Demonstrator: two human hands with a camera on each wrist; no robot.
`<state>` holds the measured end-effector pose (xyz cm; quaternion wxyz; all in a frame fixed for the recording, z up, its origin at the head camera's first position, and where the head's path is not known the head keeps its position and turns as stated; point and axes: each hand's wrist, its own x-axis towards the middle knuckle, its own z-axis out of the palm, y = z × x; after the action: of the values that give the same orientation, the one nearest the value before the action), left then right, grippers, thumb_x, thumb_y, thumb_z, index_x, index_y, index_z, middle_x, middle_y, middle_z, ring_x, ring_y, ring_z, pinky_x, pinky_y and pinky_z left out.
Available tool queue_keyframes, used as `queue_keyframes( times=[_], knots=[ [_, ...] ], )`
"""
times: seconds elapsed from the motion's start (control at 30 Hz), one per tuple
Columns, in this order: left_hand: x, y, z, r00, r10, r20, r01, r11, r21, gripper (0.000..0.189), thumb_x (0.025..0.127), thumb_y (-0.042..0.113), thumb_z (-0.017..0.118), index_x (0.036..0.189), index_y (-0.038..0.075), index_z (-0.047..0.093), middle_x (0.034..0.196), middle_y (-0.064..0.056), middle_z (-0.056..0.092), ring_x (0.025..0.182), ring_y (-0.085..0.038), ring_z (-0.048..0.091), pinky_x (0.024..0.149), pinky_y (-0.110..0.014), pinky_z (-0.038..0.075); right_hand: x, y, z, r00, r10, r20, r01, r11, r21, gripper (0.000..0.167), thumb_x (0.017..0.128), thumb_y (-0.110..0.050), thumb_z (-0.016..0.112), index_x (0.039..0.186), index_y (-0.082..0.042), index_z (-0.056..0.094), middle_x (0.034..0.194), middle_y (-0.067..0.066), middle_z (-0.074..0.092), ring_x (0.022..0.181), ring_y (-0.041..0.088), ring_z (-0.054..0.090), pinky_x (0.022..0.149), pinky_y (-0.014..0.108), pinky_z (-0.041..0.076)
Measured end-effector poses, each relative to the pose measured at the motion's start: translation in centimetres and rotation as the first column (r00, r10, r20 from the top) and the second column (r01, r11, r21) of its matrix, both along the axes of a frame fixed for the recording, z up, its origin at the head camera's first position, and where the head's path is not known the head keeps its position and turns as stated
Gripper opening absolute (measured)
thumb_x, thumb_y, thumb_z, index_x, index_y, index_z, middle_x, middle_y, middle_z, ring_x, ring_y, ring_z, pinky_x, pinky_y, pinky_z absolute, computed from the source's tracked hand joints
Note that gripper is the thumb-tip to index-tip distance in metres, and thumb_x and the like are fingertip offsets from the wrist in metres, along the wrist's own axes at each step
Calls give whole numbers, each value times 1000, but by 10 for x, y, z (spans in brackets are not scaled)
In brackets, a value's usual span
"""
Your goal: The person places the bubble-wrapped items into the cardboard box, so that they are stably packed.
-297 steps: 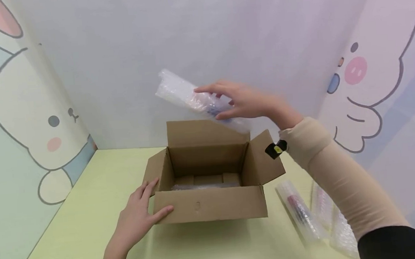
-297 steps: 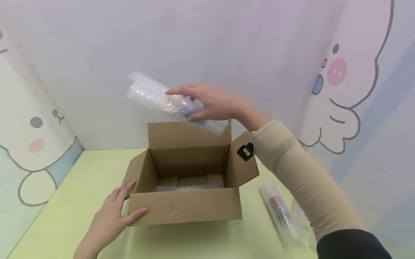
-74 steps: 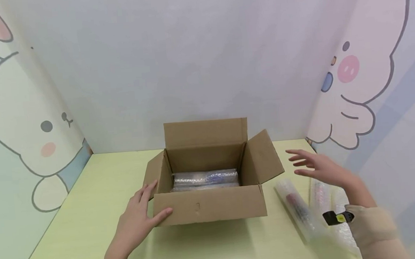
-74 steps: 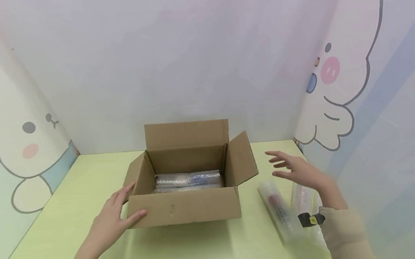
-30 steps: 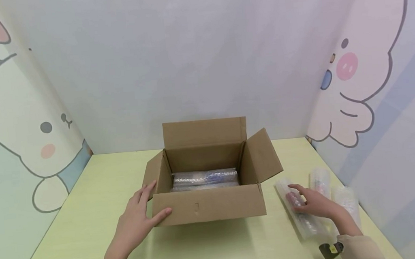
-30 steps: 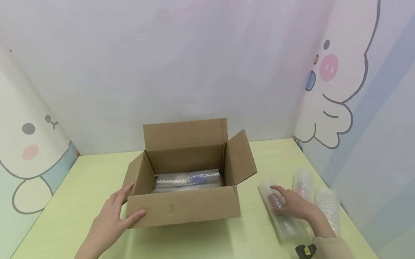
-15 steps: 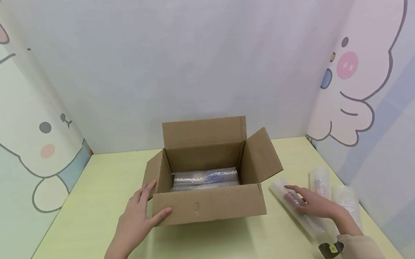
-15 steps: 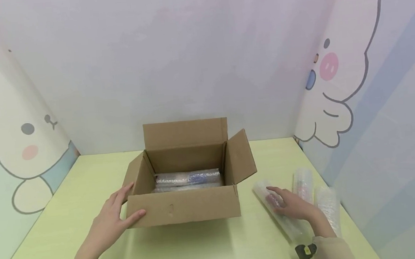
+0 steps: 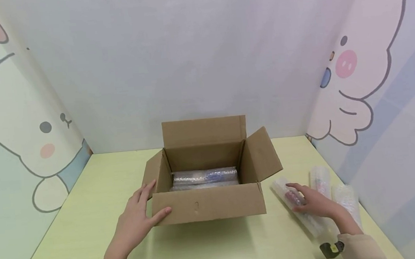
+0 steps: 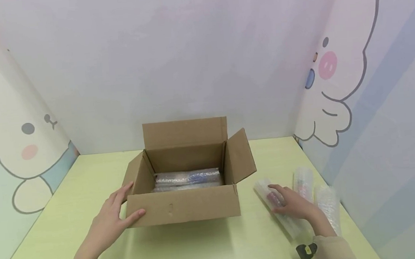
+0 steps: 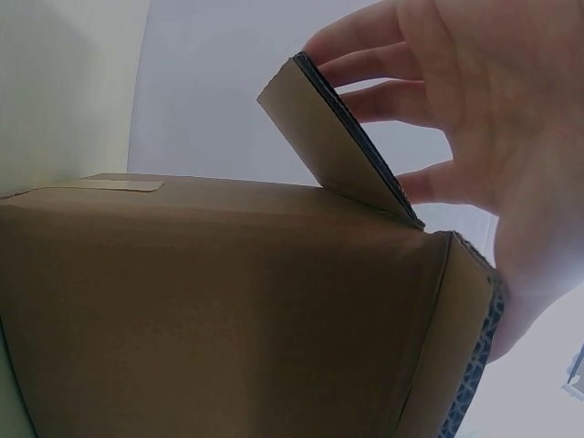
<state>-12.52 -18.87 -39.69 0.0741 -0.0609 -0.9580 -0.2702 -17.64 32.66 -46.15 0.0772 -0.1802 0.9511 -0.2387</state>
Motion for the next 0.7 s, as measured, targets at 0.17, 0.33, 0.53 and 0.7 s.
queue_keyframes(
  times=[0.17, 0.33, 0.53, 0.7],
  knots=[
    [0, 0, 0, 1000, 1, 0, -1, 1000, -2, 88, 84, 61, 64, 153, 21, 28, 147, -24, 38, 131, -45, 41, 78, -60, 51, 0, 3, 5, 1000, 6, -6, -6, 1000, -15, 77, 80, -33, 78, 141, -4, 41, 131, 29, 55, 110, 37, 61, 87, 49, 50],
    [0, -1, 0, 1000, -2, 1, 2, 1000, -5, 88, 84, 61, 64, 153, 21, 27, 147, -25, 38, 131, -45, 41, 79, -60, 51, -1, 5, 10, 1000, -3, 17, 3, 1000, -26, 79, 81, -32, 77, 143, -3, 39, 134, 34, 50, 108, 40, 62, 87, 50, 50],
    [0, 0, 1, 1000, -3, 2, 3, 1000, -5, 88, 84, 61, 64, 153, 21, 27, 147, -25, 38, 131, -46, 41, 78, -60, 51, -3, 7, 21, 1000, 3, 0, -3, 999, -32, 78, 80, -30, 78, 143, -2, 39, 134, 33, 51, 107, 38, 62, 84, 50, 50],
    [1, 0, 2, 1000, -3, 7, 3, 1000, -3, 88, 84, 61, 64, 153, 21, 27, 147, -25, 37, 131, -45, 41, 78, -60, 51, -7, 10, 33, 999, 14, -37, -15, 1000, -13, 77, 81, -32, 77, 142, -3, 41, 130, 28, 56, 105, 32, 60, 81, 43, 50]
  ],
)
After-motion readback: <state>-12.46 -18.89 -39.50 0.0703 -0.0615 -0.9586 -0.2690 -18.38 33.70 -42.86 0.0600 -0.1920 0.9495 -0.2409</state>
